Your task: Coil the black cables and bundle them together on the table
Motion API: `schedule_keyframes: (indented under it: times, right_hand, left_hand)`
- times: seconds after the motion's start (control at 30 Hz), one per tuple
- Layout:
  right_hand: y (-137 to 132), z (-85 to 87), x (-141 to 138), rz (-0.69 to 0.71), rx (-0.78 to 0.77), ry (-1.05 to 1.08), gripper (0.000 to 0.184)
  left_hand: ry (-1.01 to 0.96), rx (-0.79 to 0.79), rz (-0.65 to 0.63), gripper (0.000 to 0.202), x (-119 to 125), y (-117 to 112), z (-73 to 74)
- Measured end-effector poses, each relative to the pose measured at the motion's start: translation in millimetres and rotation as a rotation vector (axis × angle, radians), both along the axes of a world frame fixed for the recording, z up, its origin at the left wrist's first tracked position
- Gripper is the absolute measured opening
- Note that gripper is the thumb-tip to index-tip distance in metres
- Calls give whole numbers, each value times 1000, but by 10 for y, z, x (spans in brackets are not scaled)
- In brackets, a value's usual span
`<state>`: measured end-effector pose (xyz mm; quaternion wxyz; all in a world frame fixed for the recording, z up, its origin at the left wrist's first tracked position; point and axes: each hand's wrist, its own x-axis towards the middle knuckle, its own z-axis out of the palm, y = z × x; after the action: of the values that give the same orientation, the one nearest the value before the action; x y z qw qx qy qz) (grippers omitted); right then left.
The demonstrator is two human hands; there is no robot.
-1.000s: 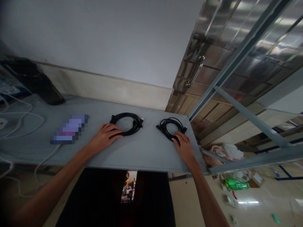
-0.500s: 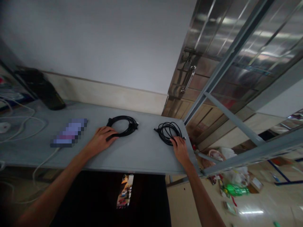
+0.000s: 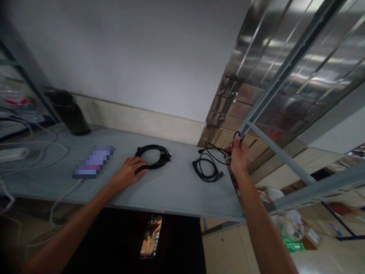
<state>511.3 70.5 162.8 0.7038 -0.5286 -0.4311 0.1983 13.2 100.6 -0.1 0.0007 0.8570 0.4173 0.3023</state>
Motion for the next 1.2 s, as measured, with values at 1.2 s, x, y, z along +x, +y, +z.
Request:
schedule_keyframes:
  times: [1.2]
  right_hand:
    - [-2160, -1089, -983, 191, -302, 172, 62]
  left_hand:
    - [-1316, -799, 241, 63, -17, -1716, 1101]
